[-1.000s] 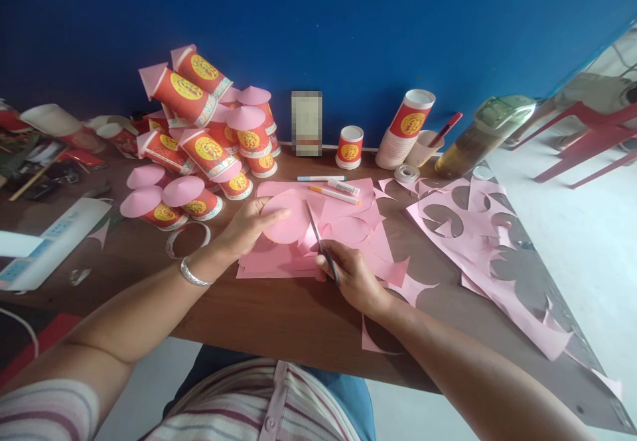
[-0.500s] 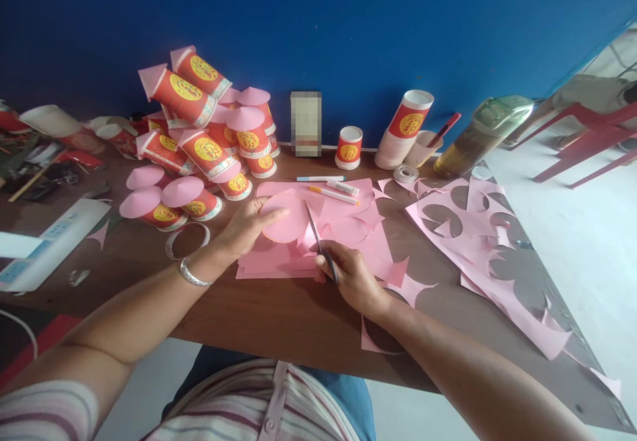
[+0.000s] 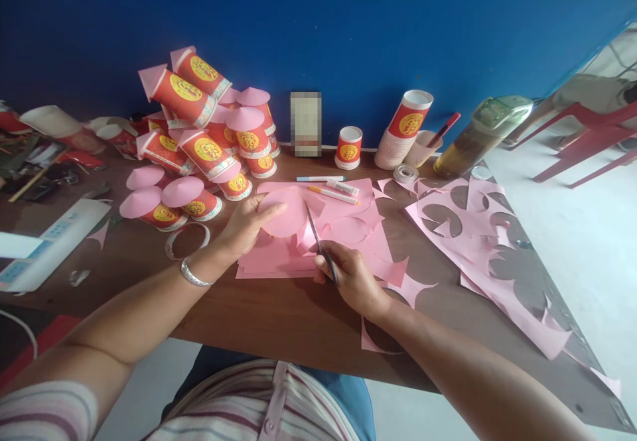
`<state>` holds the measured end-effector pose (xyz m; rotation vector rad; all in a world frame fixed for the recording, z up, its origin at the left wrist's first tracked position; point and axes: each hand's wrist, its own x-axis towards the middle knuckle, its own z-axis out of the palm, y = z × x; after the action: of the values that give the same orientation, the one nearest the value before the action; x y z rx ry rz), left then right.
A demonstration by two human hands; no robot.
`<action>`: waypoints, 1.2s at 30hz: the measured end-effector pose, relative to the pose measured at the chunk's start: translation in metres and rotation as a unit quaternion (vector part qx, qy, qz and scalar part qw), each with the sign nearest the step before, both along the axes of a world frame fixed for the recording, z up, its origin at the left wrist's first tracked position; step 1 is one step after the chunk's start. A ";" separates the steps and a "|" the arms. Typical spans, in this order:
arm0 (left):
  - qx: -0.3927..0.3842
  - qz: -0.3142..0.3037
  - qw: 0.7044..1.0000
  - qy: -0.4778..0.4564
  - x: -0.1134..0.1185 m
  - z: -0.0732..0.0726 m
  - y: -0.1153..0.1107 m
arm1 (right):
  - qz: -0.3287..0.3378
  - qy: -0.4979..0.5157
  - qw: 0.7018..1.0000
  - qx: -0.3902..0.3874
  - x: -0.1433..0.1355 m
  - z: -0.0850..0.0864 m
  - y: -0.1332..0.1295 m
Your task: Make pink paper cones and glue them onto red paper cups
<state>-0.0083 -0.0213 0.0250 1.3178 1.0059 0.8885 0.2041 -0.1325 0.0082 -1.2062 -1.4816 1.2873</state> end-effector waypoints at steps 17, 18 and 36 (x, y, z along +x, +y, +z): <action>0.037 -0.024 0.997 0.065 0.003 0.010 -0.007 | -0.007 -0.029 0.999 -0.027 0.000 0.001 0.002; 0.036 -0.026 0.997 0.064 0.003 0.009 -0.007 | -0.007 -0.028 0.999 -0.026 0.000 0.000 0.002; 0.031 -0.053 0.996 0.064 0.000 0.007 -0.003 | 0.000 -0.020 1.000 -0.003 0.001 -0.004 0.002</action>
<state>-0.0086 -0.0245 0.0318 1.4809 1.0041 0.7684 0.2051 -0.1302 0.0037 -1.2431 -1.5077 1.2747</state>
